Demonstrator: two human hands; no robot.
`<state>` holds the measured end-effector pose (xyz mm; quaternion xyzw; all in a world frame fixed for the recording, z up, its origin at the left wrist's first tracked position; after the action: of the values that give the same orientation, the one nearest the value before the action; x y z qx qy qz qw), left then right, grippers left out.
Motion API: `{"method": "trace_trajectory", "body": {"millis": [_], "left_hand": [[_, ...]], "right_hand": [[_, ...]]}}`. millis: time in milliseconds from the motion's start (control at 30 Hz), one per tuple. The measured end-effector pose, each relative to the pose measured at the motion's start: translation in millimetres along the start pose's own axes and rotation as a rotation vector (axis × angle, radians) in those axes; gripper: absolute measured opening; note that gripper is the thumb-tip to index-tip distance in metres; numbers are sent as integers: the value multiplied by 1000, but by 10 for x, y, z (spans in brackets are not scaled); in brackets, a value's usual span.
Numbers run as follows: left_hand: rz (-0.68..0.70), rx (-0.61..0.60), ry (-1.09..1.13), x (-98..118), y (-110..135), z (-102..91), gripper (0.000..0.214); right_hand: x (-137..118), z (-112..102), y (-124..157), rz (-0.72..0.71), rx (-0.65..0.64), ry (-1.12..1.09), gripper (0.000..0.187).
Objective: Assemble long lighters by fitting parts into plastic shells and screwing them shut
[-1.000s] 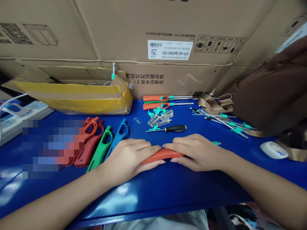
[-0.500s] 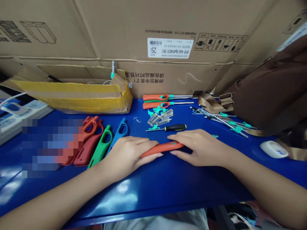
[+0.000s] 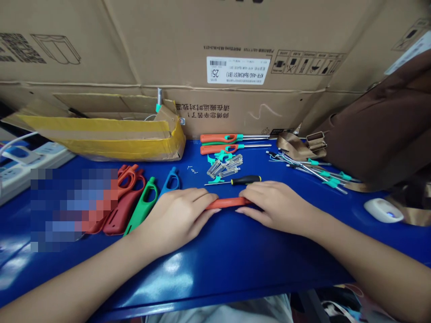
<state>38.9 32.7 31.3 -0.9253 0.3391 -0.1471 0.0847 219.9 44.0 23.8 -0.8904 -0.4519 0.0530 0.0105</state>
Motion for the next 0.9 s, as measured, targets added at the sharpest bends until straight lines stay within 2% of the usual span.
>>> {"method": "trace_trajectory", "body": {"millis": [67,167,333,433,533,633,767,833,900], "left_hand": [[-39,35,-5,-49,-15,-54,23],[-99,83,-1,-109,-27,-130,25],[-208,61,20,-167,-14,-151,24],[-247,45,6,-183,-13,-148,23],[-256,50,16,-193,-23,-147,23],[-170,40,34,-148,-29,-109,25],[-73,-35,95,-79,0,11,22],[-79,-62,121,-73,11,53,22],[-91,-53,139,-74,10,56,23]], "right_hand": [[44,-59,14,28,58,88,31],[139,-113,57,144,118,209,26],[326,-104,152,359,154,343,31],[436,-124,191,418,164,377,26],[448,-166,177,347,201,321,21],[293,-160,116,141,248,153,20],[46,-70,62,-93,283,-24,26],[13,-25,51,-131,290,-65,28],[53,-15,47,-101,305,-94,29]]}}
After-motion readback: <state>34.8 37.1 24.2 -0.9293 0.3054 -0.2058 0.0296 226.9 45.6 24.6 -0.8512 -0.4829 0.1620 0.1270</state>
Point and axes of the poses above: each hand's wrist, its own y-axis away from the middle knuckle, its own z-axis out of the palm, x = y × z, the point moved 6 cm from there along -y, towards the middle knuckle, and after that the axes turned 8 degrees about -z, right-handed, at the moved point
